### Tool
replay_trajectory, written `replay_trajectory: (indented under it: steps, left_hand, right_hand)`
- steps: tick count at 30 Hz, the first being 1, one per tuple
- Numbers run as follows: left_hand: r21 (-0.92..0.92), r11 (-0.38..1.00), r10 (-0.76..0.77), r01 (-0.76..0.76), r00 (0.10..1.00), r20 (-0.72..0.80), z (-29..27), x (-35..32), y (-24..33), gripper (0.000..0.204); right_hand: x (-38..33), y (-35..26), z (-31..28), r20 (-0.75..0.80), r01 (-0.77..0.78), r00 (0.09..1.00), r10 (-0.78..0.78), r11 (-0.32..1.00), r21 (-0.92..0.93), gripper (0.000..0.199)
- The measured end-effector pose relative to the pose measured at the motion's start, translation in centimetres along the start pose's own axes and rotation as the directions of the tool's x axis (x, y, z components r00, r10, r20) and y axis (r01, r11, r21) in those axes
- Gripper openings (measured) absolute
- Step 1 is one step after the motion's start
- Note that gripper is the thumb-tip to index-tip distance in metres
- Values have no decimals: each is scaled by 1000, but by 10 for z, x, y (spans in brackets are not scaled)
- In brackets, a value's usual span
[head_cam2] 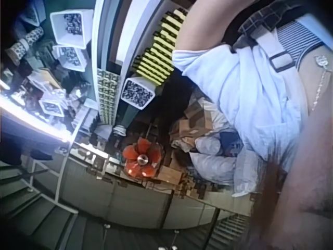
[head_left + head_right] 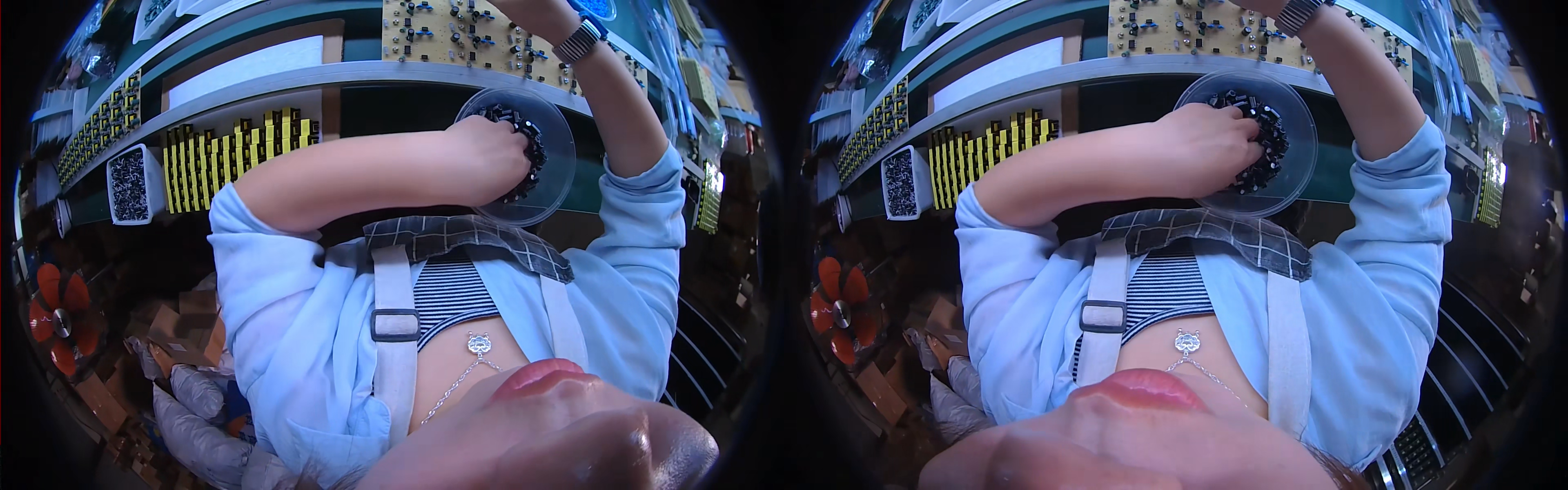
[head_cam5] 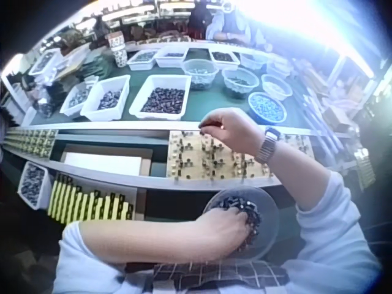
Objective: The person assembles circuit boards by picking electronic components from plastic containers and inserting them into the boards by hand.
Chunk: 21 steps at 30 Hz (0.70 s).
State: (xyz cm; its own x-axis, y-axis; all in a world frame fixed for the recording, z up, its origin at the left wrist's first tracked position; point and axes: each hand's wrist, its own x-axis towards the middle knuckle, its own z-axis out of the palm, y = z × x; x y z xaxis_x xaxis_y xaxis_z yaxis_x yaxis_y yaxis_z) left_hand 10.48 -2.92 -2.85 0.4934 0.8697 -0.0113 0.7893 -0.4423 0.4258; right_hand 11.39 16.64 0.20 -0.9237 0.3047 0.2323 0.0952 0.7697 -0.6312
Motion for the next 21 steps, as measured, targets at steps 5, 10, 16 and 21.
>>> replay_trajectory:
  steps: [5, 10, 16, 21]
  left_hand:
    - [-32, 999, -6, 13, 974, 225, -7, 14, 1, 10]
    - [-46, 999, -3, 13, 980, 201, -1, 15, 2, 10]
    - [-33, 998, 58, -61, 995, -83, -18, -1, 3, 9]
    - [-91, 972, -233, 216, 844, -484, -49, -34, -44, 18]
  right_hand:
    - [-8, -11, -14, 12, -10, 1000, 10, 1000, -14, 15]
    - [-21, -8, -13, 52, -78, 996, 77, 997, 23, 16]
    - [-42, -17, -13, 121, -143, 984, 129, 983, 119, 16]
    - [-59, -17, -16, 105, -117, 986, 126, 990, -81, 15]
